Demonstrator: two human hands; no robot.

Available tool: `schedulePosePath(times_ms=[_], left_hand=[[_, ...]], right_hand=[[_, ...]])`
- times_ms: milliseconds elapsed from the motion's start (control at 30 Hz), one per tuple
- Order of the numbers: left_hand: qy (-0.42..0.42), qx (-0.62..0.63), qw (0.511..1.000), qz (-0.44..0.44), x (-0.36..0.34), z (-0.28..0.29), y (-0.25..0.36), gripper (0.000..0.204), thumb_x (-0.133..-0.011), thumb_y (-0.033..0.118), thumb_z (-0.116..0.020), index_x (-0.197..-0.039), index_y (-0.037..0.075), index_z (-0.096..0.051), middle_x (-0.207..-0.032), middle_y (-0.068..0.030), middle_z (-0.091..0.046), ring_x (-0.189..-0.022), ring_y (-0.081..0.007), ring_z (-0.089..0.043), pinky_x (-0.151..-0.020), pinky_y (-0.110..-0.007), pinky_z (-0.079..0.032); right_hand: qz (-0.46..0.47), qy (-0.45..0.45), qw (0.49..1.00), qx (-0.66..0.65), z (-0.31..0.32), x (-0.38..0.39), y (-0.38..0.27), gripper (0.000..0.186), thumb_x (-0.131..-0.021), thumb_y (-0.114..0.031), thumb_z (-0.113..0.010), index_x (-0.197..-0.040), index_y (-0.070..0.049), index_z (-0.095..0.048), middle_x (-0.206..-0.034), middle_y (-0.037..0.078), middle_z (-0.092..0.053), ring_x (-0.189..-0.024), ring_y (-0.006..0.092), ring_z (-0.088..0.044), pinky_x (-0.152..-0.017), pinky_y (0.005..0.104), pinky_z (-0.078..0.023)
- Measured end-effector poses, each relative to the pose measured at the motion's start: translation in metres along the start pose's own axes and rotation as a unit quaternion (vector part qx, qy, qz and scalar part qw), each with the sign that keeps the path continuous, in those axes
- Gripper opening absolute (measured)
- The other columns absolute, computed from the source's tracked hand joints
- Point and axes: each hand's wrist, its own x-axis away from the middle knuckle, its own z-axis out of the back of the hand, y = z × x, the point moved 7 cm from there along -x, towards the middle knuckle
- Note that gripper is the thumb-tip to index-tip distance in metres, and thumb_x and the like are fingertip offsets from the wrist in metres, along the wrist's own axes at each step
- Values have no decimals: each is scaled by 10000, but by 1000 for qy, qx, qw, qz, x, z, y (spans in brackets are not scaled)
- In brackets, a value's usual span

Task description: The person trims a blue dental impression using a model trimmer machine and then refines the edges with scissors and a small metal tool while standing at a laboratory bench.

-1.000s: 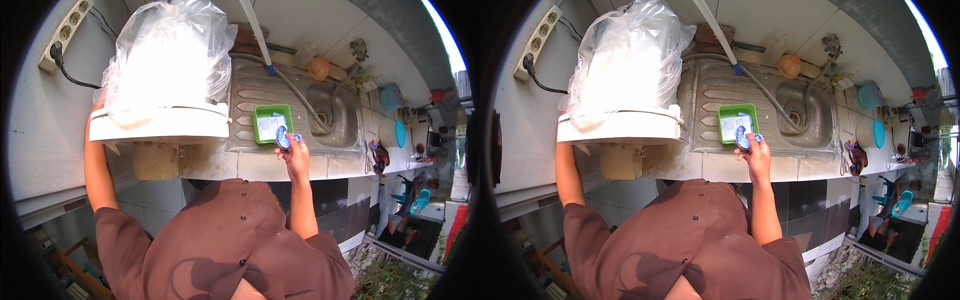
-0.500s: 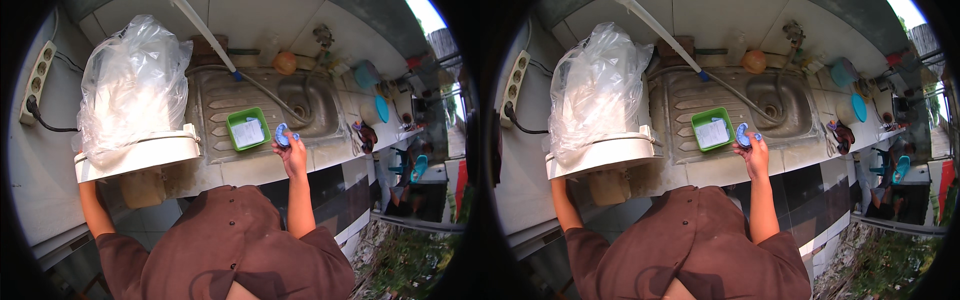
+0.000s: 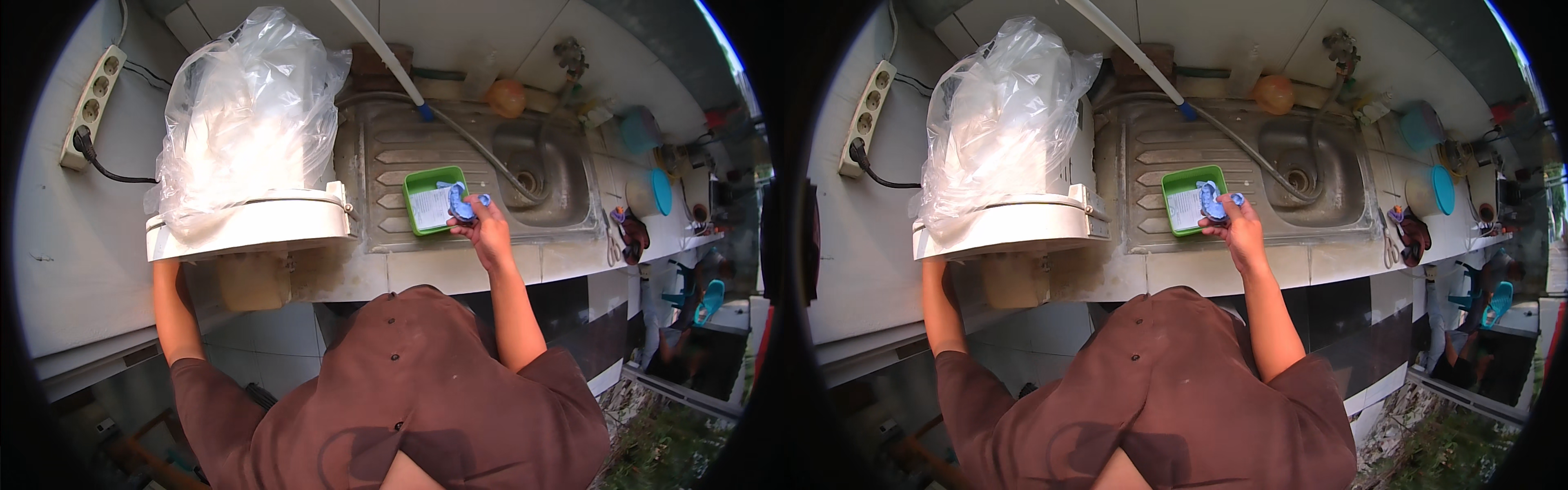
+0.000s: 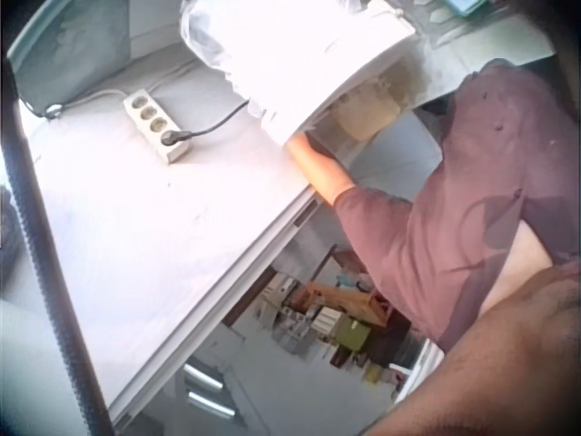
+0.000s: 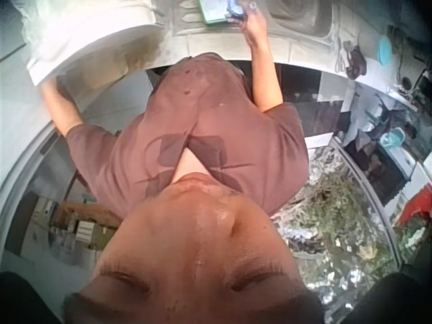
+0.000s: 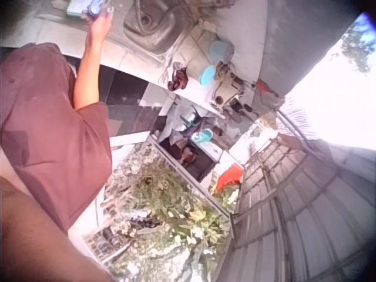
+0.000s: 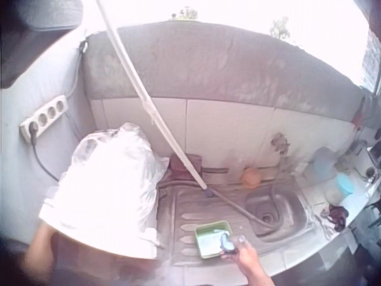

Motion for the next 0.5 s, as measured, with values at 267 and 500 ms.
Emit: schedulePosePath(times_ms=[267, 500], left_hand=[[16, 3, 1000, -21, -5, 0, 15, 474, -979, 348, -521, -1319, 16, -519, -1302, -128, -592, -1165, -285, -583, -966, -409, -496], [19, 7, 999, -35, -3, 4, 18, 468, -970, 340, -540, -1308, 17, -523, -1307, -129, -588, -1176, -290, -579, -967, -417, -497]], right_hand=[[1, -42, 999, 9, -7, 7, -16, 285, -1013, -273, -538, -1126, -12, -531, -946, 146, -673, -781, 220, -692, -665, 318, -575], [5, -16, 1000, -13, 30, 18, -12, 285, -1022, -282, -516, -1114, -13, -530, -938, 145, -671, -760, 213, -685, -657, 313, -567]])
